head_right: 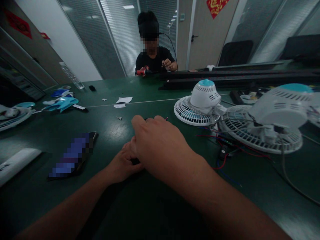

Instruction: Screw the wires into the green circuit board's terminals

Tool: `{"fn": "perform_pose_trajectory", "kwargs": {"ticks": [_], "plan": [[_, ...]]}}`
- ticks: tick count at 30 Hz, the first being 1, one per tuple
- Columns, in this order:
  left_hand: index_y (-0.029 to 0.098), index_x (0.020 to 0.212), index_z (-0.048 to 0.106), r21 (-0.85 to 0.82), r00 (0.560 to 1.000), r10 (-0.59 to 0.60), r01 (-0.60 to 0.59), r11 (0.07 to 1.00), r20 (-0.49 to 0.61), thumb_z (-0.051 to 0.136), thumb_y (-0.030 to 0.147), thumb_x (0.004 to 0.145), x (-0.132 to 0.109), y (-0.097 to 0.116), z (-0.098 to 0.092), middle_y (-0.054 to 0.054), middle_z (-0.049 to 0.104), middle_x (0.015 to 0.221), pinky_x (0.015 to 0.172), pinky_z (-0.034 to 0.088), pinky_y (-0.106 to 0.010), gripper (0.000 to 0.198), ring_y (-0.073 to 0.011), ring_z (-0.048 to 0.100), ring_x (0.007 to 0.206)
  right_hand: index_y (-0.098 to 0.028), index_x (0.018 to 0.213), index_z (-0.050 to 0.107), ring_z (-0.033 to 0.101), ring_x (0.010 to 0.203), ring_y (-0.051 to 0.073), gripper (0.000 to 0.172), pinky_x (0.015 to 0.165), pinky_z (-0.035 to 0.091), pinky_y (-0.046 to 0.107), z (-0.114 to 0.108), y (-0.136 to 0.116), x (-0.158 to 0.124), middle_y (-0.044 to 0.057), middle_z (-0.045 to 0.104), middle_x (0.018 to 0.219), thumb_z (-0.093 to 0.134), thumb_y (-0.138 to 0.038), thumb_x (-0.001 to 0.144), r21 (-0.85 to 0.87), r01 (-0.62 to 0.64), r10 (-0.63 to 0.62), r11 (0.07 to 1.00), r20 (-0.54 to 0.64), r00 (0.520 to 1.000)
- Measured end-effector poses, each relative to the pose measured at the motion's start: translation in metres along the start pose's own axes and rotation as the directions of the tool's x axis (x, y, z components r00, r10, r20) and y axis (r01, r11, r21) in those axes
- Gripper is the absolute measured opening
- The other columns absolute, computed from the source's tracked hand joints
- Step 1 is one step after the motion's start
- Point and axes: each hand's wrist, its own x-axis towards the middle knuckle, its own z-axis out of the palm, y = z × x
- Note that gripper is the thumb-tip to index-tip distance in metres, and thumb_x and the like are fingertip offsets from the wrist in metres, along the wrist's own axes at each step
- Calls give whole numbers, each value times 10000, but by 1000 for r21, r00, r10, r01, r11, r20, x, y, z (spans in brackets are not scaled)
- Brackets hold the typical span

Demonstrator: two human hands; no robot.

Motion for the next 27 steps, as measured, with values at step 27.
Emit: {"fn": "perform_pose_trajectory", "kwargs": {"ticks": [27], "plan": [[224, 878, 760, -4, 1000, -24, 24, 1000, -12, 734, 262, 771, 0, 2, -1, -71, 665, 1121, 1033, 347, -507, 116, -292, 529, 1154, -153, 1002, 564, 594, 704, 207, 185, 551, 263, 325, -1, -5, 1, 88, 680, 887, 413, -231, 929, -75, -17, 21, 997, 60, 998]]}}
